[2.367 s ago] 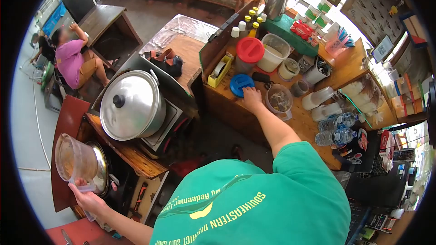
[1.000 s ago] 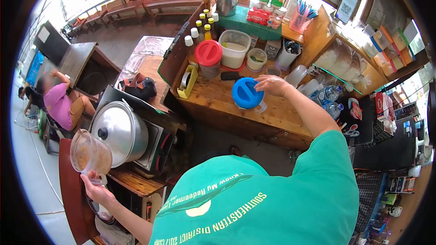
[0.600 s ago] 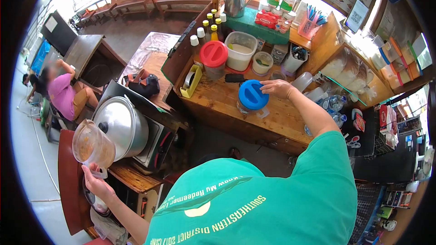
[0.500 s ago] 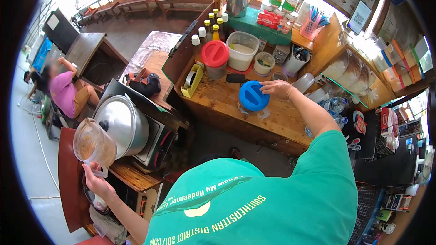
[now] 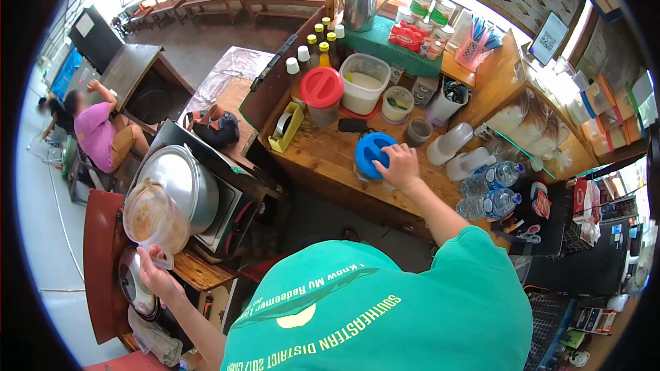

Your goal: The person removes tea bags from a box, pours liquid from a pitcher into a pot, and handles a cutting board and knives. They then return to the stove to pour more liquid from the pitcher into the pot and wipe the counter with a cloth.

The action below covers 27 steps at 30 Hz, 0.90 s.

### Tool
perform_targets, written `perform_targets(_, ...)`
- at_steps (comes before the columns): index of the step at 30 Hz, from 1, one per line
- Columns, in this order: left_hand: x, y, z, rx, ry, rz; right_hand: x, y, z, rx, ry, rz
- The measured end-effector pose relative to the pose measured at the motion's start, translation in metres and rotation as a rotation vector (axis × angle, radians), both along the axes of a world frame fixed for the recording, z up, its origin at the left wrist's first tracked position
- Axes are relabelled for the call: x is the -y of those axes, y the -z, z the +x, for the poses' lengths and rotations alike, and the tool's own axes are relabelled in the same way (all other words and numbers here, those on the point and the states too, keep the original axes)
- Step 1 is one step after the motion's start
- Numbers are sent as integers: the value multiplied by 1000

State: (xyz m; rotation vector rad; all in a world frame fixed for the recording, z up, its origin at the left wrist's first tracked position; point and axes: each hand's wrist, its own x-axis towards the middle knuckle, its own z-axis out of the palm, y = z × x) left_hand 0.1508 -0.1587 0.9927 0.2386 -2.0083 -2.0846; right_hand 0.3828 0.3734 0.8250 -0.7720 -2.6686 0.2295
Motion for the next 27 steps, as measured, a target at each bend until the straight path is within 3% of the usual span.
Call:
perform_targets(10, -48, 12, 6, -92, 209, 14, -11, 27, -9, 158, 87, -114)
perform_targets(13, -64, 18, 11, -75, 248, 17, -8, 32, 3, -21, 26, -131)
perform_targets(15, -70, 24, 16, -75, 273, 21, 6, 15, 12, -420, 167, -56)
perform_targets(16, -74, 27, 18, -76, 296, 25, 10, 28, 19, -421, 164, -55)
perform_targets(18, -82, 32, 25, -82, 308, 32, 11, 76, 35, -576, 444, -452)
perform_targets(19, -86, 36, 28, -65, 329, 28, 6, 93, 43, -575, 443, -452)
perform_targets(21, -93, 46, 31, -41, 364, 29, -3, 116, 57, -461, 273, -1409)
perform_targets(22, -97, 48, 33, -39, 363, 29, -3, 113, 59, -459, 273, -1410)
perform_targets(24, -107, 51, 38, 25, 394, 46, -7, 105, 63, -115, 140, -1052)
perform_targets(27, -125, 56, 42, 39, 451, 41, -14, 80, 54, -25, 161, -1264)
